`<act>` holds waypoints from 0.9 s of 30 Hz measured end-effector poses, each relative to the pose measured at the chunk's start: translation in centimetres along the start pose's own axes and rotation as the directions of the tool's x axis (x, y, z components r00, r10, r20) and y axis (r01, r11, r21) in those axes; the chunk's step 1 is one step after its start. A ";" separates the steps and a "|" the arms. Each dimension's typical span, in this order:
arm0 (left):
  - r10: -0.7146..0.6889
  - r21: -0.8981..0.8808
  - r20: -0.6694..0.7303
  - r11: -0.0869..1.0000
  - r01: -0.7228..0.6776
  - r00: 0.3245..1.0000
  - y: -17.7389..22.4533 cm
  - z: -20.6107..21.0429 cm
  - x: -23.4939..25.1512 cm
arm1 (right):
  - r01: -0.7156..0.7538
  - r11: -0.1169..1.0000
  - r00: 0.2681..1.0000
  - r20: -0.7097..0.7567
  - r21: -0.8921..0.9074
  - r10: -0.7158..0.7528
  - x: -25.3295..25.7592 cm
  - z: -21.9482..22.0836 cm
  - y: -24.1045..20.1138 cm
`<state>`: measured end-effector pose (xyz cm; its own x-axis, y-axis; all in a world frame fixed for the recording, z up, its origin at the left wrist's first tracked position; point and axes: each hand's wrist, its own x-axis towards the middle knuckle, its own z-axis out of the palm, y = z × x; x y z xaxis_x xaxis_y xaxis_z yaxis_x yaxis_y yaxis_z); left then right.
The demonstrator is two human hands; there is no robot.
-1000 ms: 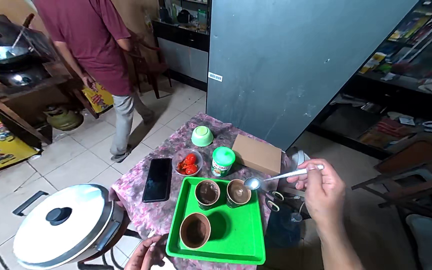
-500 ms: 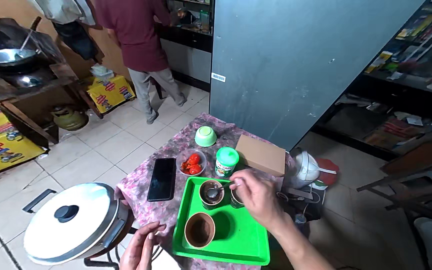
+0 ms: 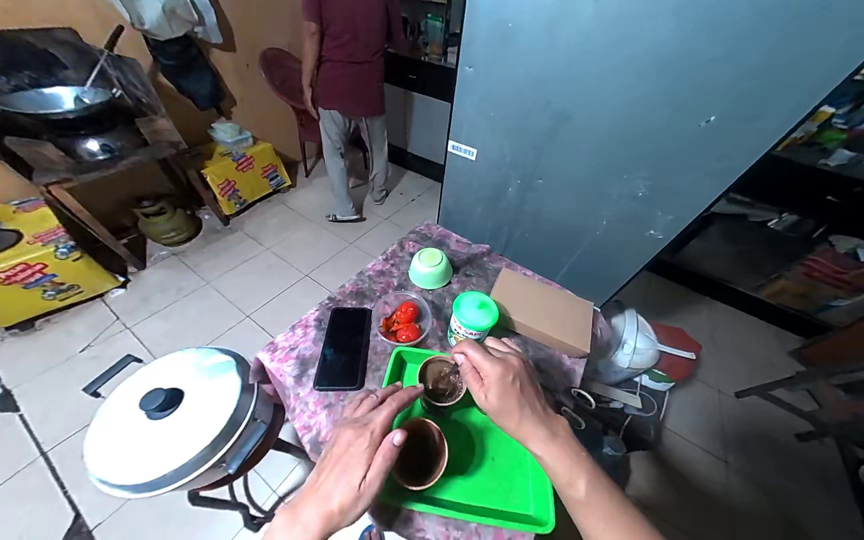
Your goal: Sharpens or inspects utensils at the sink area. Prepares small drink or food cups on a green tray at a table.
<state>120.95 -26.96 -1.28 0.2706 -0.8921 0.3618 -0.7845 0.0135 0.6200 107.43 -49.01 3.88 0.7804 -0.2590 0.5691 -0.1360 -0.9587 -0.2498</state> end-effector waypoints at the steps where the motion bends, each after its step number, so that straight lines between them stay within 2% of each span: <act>1: 0.008 0.019 0.011 1.000 -0.008 1.000 0.0 0.1 0.0 | 0.005 1.000 1.000 0.009 -0.018 -0.005 0.0 0.0 -0.2; 5: 0.019 0.021 0.018 1.000 -0.019 1.000 -0.3 0.3 -0.1 | -0.001 0.997 1.000 0.016 0.078 0.000 0.0 0.0 -0.4; 9: 0.014 0.011 0.006 1.000 -0.014 1.000 -0.2 0.6 -0.1 | 0.005 1.000 1.000 0.003 -0.014 -0.005 0.0 0.1 -0.1; 13: 0.011 -0.008 -0.002 1.000 -0.011 1.000 -0.1 0.7 0.0 | -0.005 0.994 1.000 0.011 0.105 0.004 -0.3 0.3 -0.2; 17: 0.016 -0.005 -0.009 1.000 -0.016 1.000 0.1 0.8 0.1 | -0.043 0.998 0.999 -0.008 0.047 0.043 -0.5 0.4 0.2; 21: 0.013 -0.010 -0.020 1.000 -0.013 1.000 0.2 0.9 0.1 | -0.057 0.990 0.998 0.018 0.128 0.055 -0.8 0.5 0.0; 25: 0.006 -0.023 -0.037 1.000 -0.007 0.999 0.2 1.0 0.1 | -0.018 0.999 1.000 0.009 0.046 0.018 -0.6 0.4 0.2; 27: -0.020 -0.065 -0.063 0.998 0.016 0.998 0.2 1.1 0.1 | 0.008 0.997 1.000 0.022 0.078 -0.010 -0.5 0.4 0.0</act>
<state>120.17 -27.55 -1.91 0.3209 -0.8619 0.3925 -0.7419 0.0289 0.6699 107.28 -48.81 3.31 0.7952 -0.2468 0.5539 -0.0818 -0.9488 -0.3052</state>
